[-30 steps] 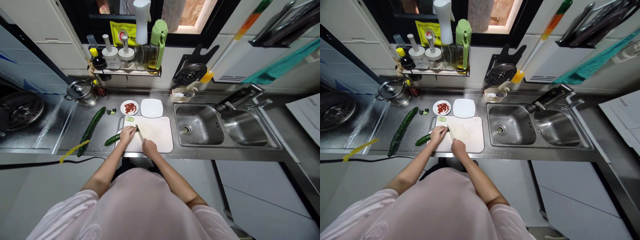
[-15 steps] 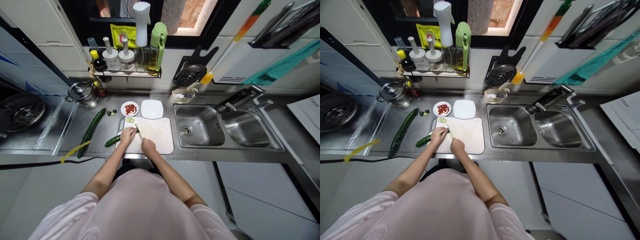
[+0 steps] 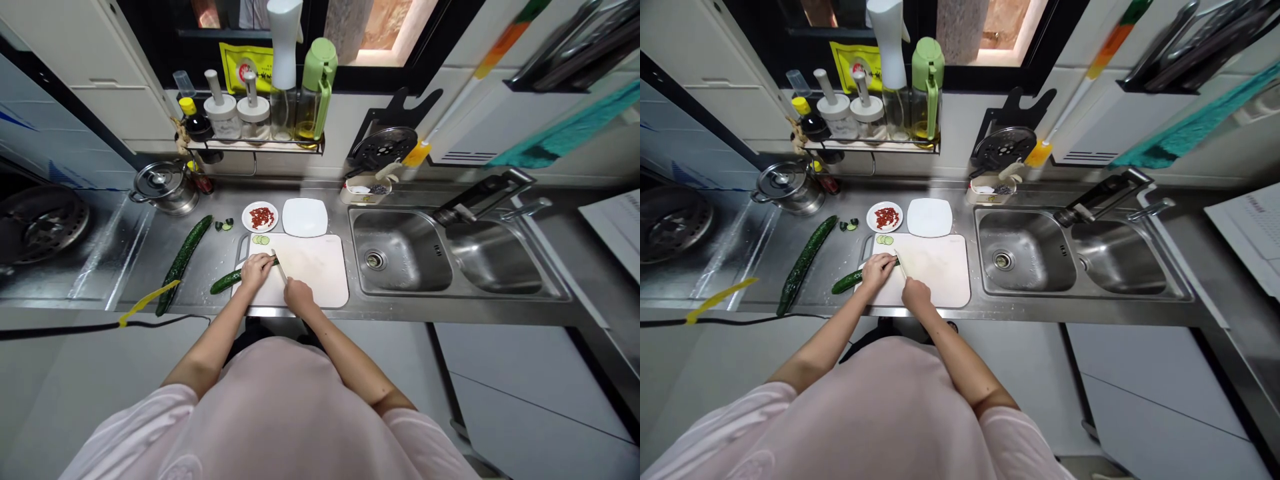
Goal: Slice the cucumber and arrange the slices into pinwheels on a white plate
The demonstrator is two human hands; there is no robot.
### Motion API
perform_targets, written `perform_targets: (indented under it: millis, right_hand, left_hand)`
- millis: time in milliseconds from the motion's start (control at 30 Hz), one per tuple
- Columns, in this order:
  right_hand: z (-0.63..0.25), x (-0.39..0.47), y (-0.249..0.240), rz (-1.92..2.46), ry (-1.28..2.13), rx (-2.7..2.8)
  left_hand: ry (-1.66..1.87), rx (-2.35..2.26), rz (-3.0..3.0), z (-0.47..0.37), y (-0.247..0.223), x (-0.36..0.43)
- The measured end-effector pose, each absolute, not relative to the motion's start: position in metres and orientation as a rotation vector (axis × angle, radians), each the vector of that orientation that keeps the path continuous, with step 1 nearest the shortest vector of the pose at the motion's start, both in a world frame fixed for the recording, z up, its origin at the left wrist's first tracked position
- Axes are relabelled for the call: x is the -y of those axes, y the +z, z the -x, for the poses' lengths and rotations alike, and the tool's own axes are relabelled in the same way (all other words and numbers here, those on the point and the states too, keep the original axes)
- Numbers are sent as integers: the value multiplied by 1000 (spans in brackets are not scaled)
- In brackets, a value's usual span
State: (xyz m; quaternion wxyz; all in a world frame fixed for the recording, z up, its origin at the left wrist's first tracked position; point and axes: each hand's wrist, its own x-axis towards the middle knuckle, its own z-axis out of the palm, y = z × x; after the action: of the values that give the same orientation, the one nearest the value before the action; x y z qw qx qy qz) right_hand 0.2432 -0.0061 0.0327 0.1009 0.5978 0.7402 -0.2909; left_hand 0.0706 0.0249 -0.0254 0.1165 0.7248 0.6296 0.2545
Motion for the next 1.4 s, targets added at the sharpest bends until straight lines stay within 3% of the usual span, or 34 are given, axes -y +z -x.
perform_targets:
  millis: [1400]
  right_hand:
    - [-234,4,34,-1790,-847,-2151]
  left_hand:
    - [739,-1860,-2155,-69,-30,-25]
